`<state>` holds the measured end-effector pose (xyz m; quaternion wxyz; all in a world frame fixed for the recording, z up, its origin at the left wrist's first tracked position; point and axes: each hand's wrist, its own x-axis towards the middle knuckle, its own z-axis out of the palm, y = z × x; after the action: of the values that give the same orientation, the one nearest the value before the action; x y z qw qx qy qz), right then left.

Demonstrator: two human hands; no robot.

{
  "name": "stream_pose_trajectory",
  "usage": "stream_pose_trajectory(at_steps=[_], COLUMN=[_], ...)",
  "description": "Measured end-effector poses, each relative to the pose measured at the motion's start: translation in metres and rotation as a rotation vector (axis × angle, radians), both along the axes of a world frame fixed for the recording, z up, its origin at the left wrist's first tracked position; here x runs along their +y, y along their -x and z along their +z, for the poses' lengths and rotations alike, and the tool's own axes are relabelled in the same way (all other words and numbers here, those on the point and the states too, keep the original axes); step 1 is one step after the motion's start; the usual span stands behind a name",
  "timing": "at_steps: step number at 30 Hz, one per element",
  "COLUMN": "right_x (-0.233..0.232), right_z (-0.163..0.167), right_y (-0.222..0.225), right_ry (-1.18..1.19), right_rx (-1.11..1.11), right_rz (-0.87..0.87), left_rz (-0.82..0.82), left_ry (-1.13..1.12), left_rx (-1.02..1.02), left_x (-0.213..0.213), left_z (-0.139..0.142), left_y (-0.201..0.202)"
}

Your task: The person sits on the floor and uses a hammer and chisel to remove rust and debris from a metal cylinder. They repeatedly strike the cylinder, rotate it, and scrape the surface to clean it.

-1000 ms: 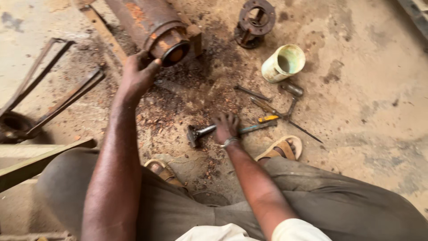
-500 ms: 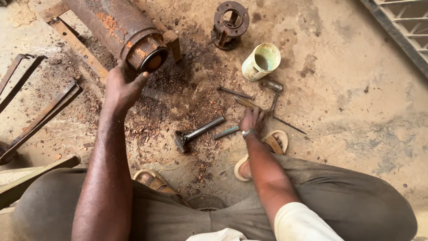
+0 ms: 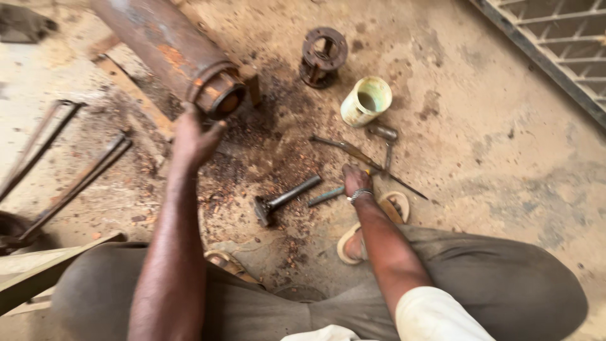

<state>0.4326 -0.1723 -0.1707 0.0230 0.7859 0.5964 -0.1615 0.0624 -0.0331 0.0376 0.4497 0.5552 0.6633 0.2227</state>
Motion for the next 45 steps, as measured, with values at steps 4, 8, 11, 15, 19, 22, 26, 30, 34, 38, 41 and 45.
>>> stream_pose_trajectory(at_steps=[4, 8, 11, 15, 19, 22, 26, 30, 34, 38, 41, 45], right_x=[0.049, 0.104, 0.111, 0.106, 0.071, 0.020, -0.013, -0.015, -0.015, -0.018, -0.005, 0.041], right_z=[0.033, 0.101, 0.145, 0.155, 0.114, 0.072, 0.022, -0.003, -0.004, 0.002, 0.012, 0.056], right_y=[0.016, 0.056, 0.081, 0.085, 0.088, 0.117, 0.166, 0.189, 0.193, 0.196, 0.189, 0.155], right_ry=[-0.500, -0.368, -0.423, -0.491, 0.007, 0.380, 0.247, 0.248, 0.228, 0.401, 0.413, -0.155], right_rx=[0.224, 0.708, 1.254, 1.370, 0.452, 0.263, -0.209, -0.227, -0.227, 0.047, 0.210, 0.632], right_rz=[0.187, 0.202, 0.313, -0.076, -0.085, -0.013, 0.678, 0.758, 0.778, 0.460, 0.208, 0.111], left_rz=[-0.003, -0.286, -0.459, -0.365, -0.250, -0.266, -0.266, -0.292, -0.316, -0.359, -0.371, -0.413], left_ry=[0.028, -0.157, -0.097, -0.166, -0.125, -0.301, -0.506, -0.702, -0.830, -0.888, -0.914, -0.731], left_rx=[0.363, 0.440, 0.064, -0.391, -0.574, -0.581, -0.437, -0.306, -0.212, -0.151, -0.123, -0.234], left_x=[-0.012, -0.024, -0.028, -0.017, 0.020, 0.042, 0.056, 0.057, 0.050, 0.041, 0.042, 0.043], left_z=[0.031, 0.049, 0.046, 0.042, 0.053, 0.056, 0.046, 0.032, 0.023, 0.016, 0.016, 0.021], left_y=[-0.029, -0.077, -0.085, -0.068, -0.044, -0.030, -0.023, -0.024, -0.029, -0.036, -0.037, -0.026])
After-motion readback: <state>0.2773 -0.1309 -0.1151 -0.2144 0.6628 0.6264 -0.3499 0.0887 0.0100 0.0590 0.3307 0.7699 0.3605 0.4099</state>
